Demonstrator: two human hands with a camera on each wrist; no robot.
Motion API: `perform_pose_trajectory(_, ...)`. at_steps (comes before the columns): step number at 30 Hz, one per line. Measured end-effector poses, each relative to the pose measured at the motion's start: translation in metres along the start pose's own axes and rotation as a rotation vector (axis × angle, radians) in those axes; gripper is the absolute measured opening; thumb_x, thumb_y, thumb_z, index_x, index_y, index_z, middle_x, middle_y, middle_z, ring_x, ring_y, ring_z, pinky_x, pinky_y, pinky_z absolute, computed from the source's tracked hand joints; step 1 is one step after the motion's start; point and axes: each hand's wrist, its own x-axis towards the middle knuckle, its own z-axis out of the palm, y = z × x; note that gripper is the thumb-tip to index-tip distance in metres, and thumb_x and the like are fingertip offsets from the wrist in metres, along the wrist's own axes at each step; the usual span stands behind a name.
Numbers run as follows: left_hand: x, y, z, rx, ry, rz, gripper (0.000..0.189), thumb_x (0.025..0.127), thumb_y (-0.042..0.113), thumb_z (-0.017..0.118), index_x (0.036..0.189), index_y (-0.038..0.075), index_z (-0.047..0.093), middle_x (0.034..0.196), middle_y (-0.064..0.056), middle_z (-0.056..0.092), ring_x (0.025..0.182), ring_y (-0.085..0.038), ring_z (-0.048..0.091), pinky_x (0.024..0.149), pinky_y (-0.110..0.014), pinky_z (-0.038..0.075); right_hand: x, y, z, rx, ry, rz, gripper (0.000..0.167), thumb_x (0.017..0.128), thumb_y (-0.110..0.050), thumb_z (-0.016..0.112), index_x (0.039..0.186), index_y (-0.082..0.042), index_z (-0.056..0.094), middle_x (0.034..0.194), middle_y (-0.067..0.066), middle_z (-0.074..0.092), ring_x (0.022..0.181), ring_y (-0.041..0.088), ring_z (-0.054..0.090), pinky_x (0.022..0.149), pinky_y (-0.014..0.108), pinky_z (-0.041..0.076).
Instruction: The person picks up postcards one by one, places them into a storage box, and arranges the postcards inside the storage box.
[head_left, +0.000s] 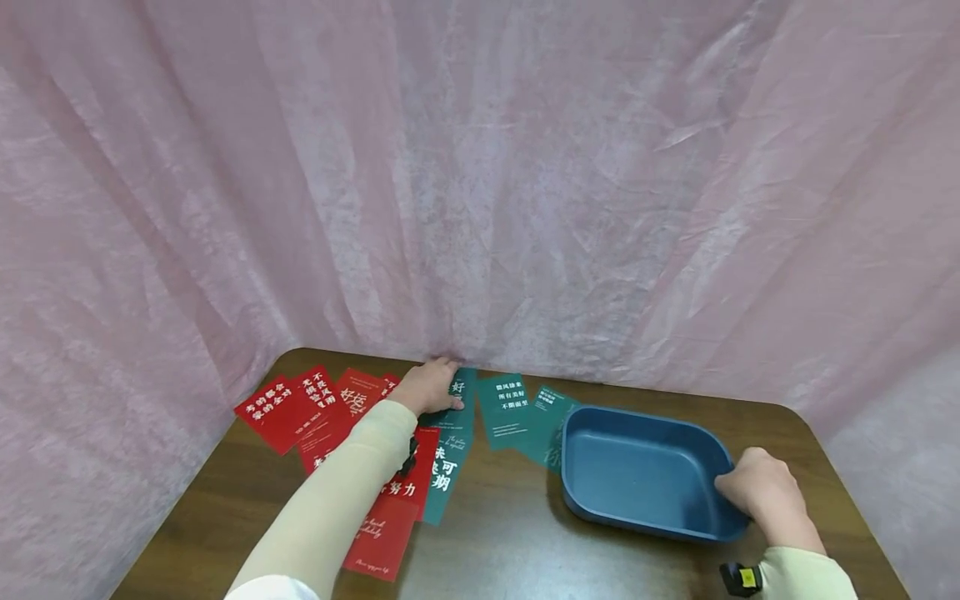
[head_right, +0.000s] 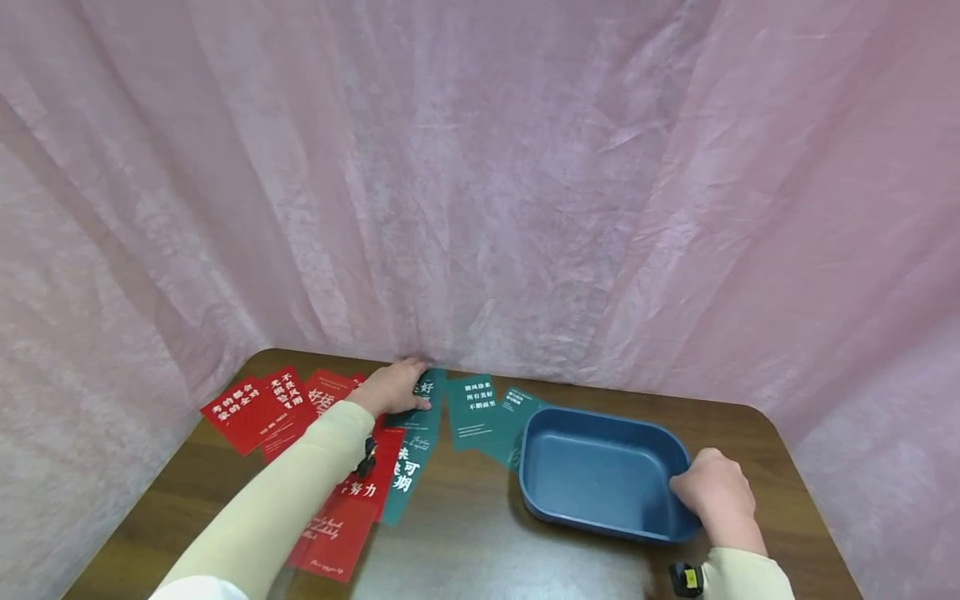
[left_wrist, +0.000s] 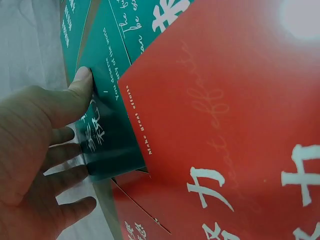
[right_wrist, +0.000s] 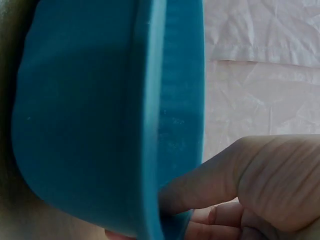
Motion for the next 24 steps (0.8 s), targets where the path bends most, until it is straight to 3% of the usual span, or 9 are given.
perform_pose_trajectory(5, -0.005, 0.0, -0.001, 0.004, -0.007, -0.016, 0.083, 0.074, 0.051, 0.073, 0.141, 0.015, 0.04, 0.142, -0.008, 0.041, 0.127, -0.03, 0.039, 0.104, -0.051, 0.035, -0.003, -0.003, 0.001, 0.006, 0.04, -0.014, 0.021, 0.08, -0.018, 0.051, 0.064, -0.007, 0.044, 0.063, 0.01, 0.05, 0.061, 0.025, 0.052, 0.053, 0.034, 0.041)
perform_pose_trajectory(10, -0.009, -0.002, -0.005, 0.025, 0.034, -0.042, 0.088, 0.066, 0.057, 0.077, 0.136, 0.016, 0.045, 0.132, -0.012, 0.047, 0.124, -0.034, 0.037, 0.106, -0.053, 0.029, -0.005, -0.004, 0.002, -0.01, 0.087, -0.036, 0.022, 0.078, -0.015, 0.053, 0.06, -0.01, 0.041, 0.063, 0.01, 0.05, 0.062, 0.026, 0.05, 0.054, 0.035, 0.041)
perform_pose_trajectory(19, -0.015, -0.012, -0.004, 0.064, 0.229, -0.032, 0.096, 0.051, 0.064, 0.081, 0.126, 0.011, 0.055, 0.114, -0.013, 0.051, 0.111, -0.03, 0.041, 0.097, -0.047, 0.037, -0.007, -0.006, 0.003, -0.007, 0.086, -0.016, 0.023, 0.078, -0.016, 0.055, 0.06, -0.009, 0.042, 0.061, 0.009, 0.049, 0.062, 0.025, 0.05, 0.053, 0.034, 0.042)
perform_pose_trajectory(24, -0.019, -0.012, -0.013, 0.033, 0.339, 0.002, 0.086, 0.051, 0.053, 0.086, 0.117, 0.007, 0.056, 0.109, -0.014, 0.054, 0.106, -0.031, 0.05, 0.095, -0.045, 0.042, -0.006, -0.004, 0.001, -0.013, 0.092, -0.015, 0.023, 0.078, -0.016, 0.056, 0.059, -0.008, 0.044, 0.062, 0.01, 0.051, 0.062, 0.025, 0.051, 0.053, 0.033, 0.042)
